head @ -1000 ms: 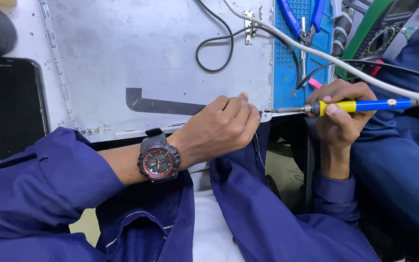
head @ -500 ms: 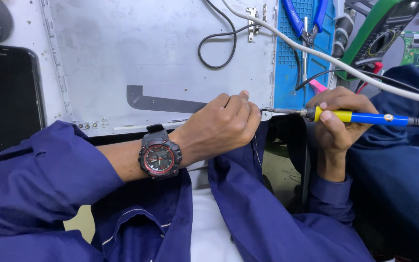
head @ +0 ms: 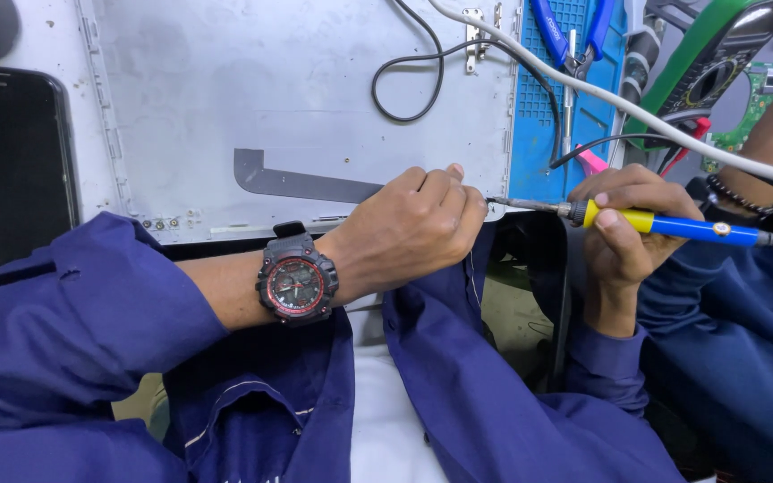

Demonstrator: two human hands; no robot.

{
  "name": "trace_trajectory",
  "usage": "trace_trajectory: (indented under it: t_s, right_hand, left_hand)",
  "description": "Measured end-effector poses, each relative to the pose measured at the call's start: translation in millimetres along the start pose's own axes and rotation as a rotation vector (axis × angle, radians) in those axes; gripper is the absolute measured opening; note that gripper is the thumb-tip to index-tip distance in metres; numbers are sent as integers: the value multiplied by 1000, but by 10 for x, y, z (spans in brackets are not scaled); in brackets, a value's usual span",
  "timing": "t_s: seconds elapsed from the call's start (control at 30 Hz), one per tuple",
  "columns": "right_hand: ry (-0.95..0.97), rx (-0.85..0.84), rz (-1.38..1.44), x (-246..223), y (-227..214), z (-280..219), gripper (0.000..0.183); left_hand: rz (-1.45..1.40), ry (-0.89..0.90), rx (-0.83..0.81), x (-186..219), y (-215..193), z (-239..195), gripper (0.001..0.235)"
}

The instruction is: The person uses a soldering iron to apply heat to a metal casing resting on their lap. They hold the casing steady with their left hand while manipulating the soldering iron with their right hand. The workspace is cluttered with various electronic components and tools.

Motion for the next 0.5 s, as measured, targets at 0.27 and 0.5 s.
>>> trace_trajectory:
  t_s: [0.27,0.5]
  right_hand:
    - [-16,-20,17,-2,1,9,14]
    - [5,8,-14,-41,-13,-37,16]
  left_hand:
    - [-12,-18,3,-16,24,7,32]
    - [-46,-55,9,10,-6,18,27]
Point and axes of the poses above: each hand's wrist, its own z-axis towards the middle knuckle, its own y-axis out of the palm, x = y × z, the point moved 1 cm from there along z, towards the middle knuckle, and after that the axes turned 10 degrees about -z, right-handed, at the moved point
